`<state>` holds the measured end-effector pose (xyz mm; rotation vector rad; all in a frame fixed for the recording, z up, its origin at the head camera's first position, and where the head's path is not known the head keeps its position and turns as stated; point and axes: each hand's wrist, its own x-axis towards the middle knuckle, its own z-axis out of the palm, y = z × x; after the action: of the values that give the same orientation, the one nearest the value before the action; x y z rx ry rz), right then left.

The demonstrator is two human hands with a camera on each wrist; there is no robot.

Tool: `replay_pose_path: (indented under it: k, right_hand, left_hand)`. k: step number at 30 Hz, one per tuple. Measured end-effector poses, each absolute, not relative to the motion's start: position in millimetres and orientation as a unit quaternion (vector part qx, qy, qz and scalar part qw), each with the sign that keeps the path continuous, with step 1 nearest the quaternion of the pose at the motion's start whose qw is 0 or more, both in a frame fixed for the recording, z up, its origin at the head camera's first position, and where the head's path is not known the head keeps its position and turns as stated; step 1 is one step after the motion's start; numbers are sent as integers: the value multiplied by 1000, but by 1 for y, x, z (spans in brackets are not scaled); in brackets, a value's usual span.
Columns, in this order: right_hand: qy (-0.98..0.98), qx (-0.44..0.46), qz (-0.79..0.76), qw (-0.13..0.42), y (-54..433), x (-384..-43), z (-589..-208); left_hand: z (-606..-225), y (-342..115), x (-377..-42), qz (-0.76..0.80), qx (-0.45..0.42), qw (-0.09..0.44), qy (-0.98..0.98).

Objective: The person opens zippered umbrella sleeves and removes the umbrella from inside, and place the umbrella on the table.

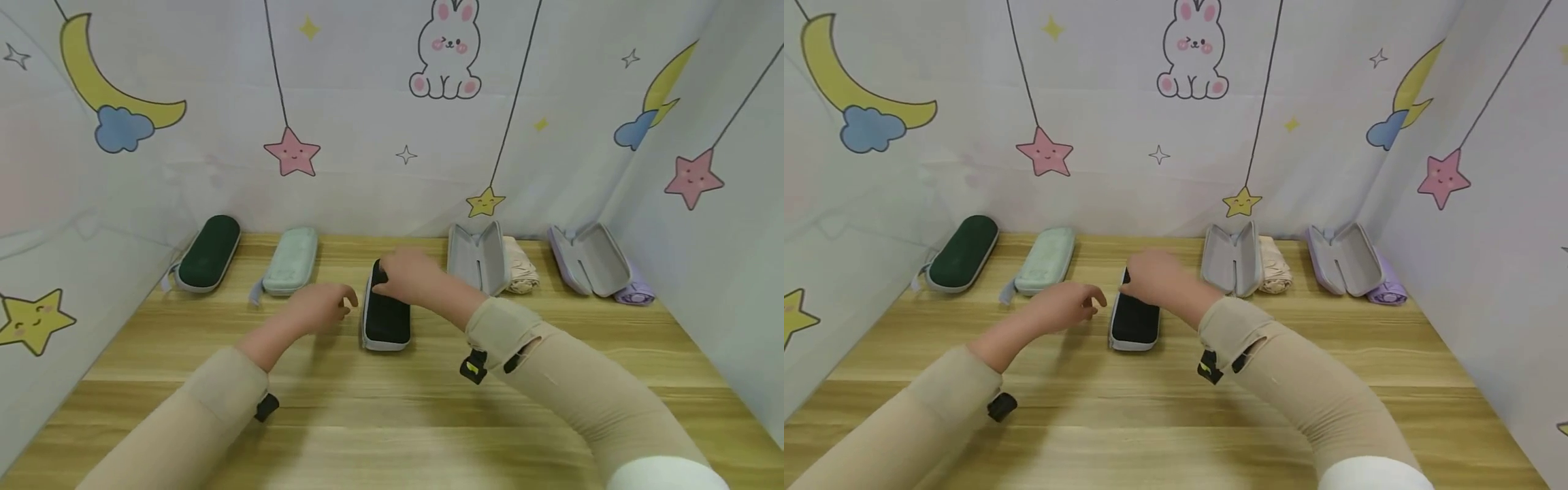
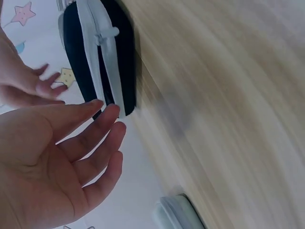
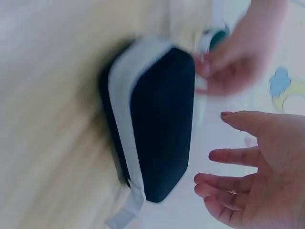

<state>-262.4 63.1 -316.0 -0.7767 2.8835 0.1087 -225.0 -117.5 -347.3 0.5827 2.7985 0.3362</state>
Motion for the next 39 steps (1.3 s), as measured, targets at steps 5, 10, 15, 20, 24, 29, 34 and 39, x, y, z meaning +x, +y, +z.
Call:
replay_pose_path:
  k: [5, 10, 15, 20, 24, 29, 34, 39]
  right_hand:
    - [935, -338, 91, 50, 64, -234, -325]
    - [888, -434, 147, -27, 67, -211, -339]
    - [829, -504, 194, -147, 65, -196, -362]
    - [795, -509, 231, -235, 59, -188, -378]
    - [785, -502, 241, -270, 53, -186, -385]
    - [793, -496, 263, -237, 48, -185, -386]
    - [790, -497, 279, -225, 44, -182, -387]
    - [765, -522, 283, -249, 43, -179, -393]
  left_hand:
    - [-352, -118, -244, 136, 175, 125, 967]
    - [-362, -109, -261, 160, 144, 121, 969]
    - [-367, -93, -274, 185, 100, 128, 969]
    - [-365, -73, -281, 182, 89, 137, 970]
    - [-364, -62, -285, 162, 95, 138, 972]
    - [-362, -55, -288, 111, 109, 145, 977]
    - [-366, -56, -289, 90, 111, 166, 976]
    - [-371, -56, -291, 111, 107, 194, 969]
